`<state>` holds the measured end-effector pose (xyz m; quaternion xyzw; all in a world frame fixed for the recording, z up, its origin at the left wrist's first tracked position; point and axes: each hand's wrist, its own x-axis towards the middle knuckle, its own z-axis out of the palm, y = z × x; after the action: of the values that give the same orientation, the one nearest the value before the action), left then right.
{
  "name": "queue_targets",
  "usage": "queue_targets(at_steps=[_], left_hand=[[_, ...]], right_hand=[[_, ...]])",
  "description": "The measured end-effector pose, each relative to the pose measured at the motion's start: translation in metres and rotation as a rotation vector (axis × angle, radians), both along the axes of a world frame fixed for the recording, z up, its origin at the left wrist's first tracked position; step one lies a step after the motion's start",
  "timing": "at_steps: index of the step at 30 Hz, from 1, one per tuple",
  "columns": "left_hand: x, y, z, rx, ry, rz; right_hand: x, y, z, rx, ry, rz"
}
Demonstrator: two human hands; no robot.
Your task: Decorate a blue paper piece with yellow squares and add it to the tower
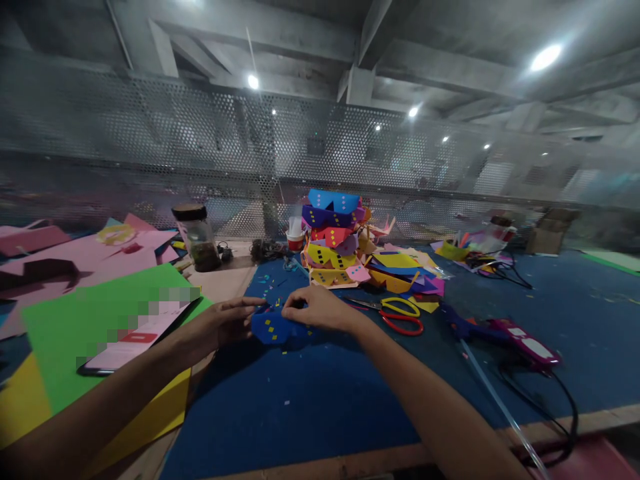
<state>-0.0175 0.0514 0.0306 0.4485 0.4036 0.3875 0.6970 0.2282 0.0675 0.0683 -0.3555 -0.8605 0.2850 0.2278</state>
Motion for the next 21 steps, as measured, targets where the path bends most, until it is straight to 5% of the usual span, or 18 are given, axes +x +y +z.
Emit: queue_targets(at_steps=[13,21], left_hand=[[-0.0015,0.0044,-0.0090,-0.081,-0.170,-0.010],[0.0076,-0.0023,-0.0001,-0.107,-0.161,0.029]], right_hand=[[0.0014,0.0024,-0.0046,0.022,0.027,-0.037],[-0.0019,-0.0005,0.0009,-0.033,0.018,-0.004]])
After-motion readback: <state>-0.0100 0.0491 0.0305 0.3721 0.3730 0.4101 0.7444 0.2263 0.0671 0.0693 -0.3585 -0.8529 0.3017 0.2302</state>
